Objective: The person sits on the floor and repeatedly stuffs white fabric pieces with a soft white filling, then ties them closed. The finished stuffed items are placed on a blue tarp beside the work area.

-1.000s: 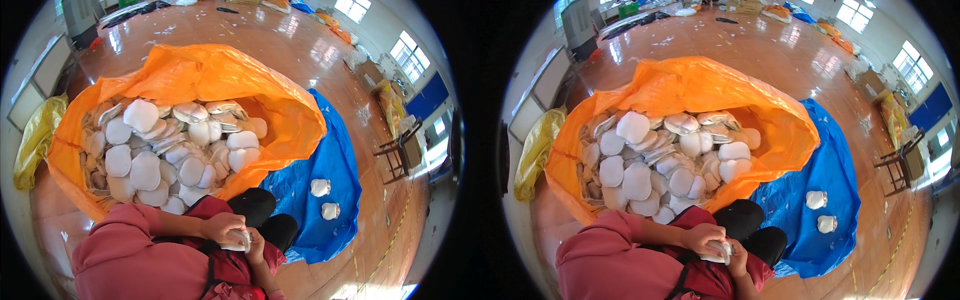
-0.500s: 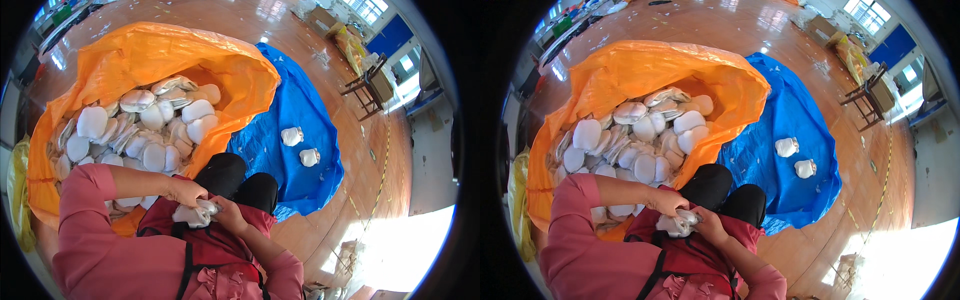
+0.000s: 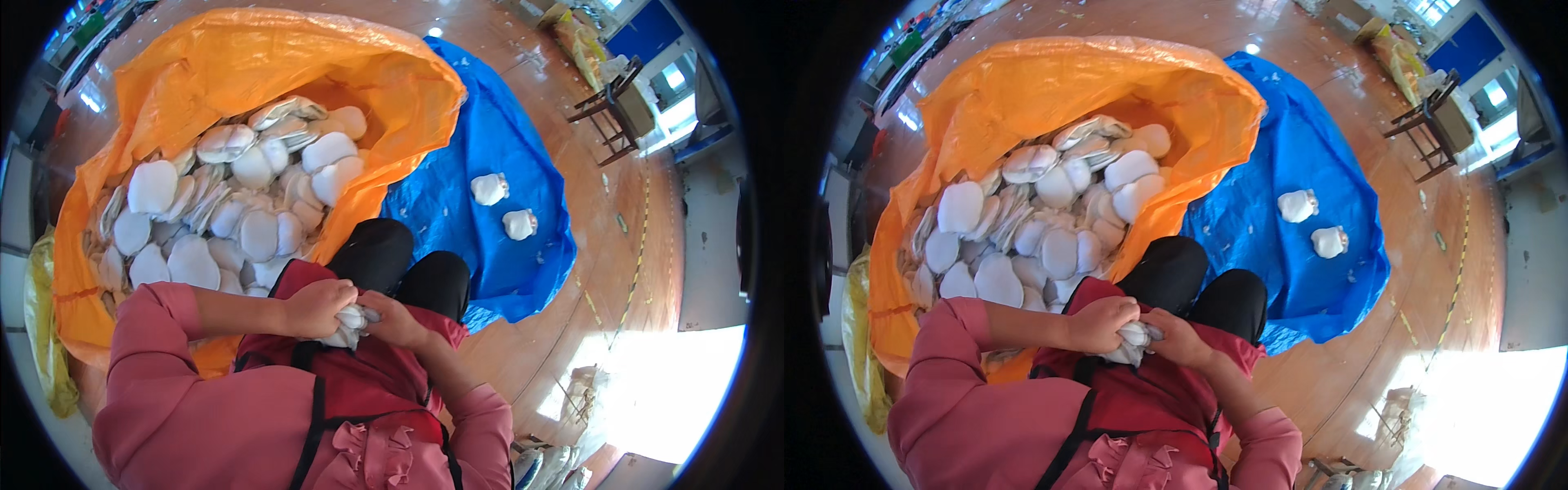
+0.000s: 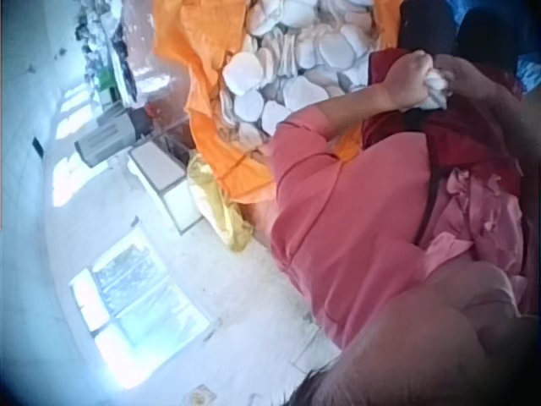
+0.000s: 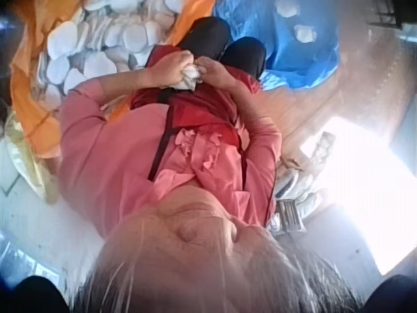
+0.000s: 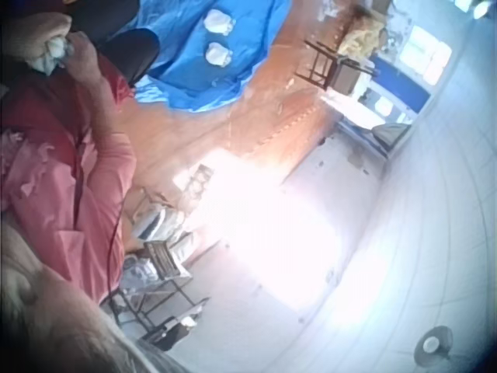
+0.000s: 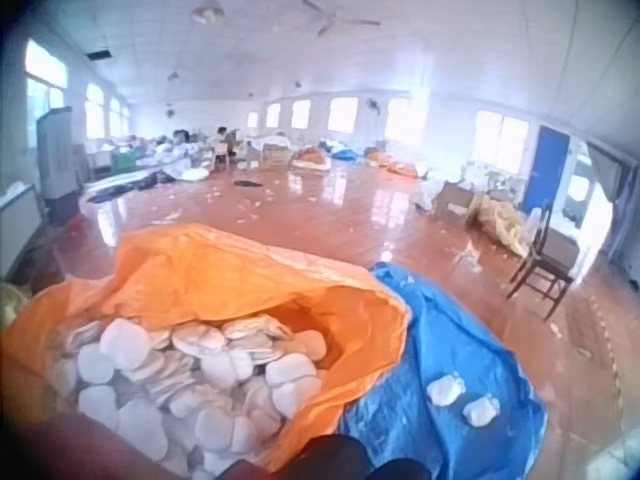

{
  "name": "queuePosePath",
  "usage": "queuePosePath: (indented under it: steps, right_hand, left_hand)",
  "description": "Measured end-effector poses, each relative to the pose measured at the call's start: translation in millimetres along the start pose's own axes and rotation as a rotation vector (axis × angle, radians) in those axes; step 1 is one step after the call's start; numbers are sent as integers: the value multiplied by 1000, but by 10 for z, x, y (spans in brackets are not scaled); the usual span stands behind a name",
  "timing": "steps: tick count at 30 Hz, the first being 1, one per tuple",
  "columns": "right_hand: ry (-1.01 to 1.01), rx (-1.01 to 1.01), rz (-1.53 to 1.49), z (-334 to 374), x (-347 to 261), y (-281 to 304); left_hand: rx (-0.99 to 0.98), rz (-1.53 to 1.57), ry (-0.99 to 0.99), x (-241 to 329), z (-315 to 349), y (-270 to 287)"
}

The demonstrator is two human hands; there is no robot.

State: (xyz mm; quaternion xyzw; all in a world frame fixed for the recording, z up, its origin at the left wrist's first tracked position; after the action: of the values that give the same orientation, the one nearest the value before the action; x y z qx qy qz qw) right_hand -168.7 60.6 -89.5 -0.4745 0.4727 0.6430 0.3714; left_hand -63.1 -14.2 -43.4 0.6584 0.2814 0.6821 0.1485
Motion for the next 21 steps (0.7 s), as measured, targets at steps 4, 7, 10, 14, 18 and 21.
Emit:
queuePosePath:
  steps: [4,7,10,14,18,21]
  right_hand:
    - [40,-75,2,42,-128,19]
    - [-95,20,-208,139,90,-88]
    - [-117,208,-353,134,203,-202]
    - [-140,465,-40,141,231,-127]
    - [-96,599,-214,195,248,-23]
    - [-149,605,-222,311,190,-67]
  left_hand:
    - [154,-26,-124,67,69,54]
    - [224,-63,-130,63,62,74]
    - [278,-104,-123,27,40,47]
    - [390,-156,-163,84,5,69]
    - [435,-139,-101,138,-104,25]
    - [317,-76,-68,167,-49,-136]
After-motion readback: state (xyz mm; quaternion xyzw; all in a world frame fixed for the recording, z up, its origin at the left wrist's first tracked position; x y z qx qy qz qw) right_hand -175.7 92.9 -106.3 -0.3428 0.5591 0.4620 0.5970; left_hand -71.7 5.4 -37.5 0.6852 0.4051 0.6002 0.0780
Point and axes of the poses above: each hand's wrist, its own z-axis away from the middle knuckle, its own y-axis out of the back of the hand, x = y × z, the point moved 7 cm from there along -z, towards the middle knuckle, and after that the axes turned 4 degrees about -x, right-handed, at the moved point
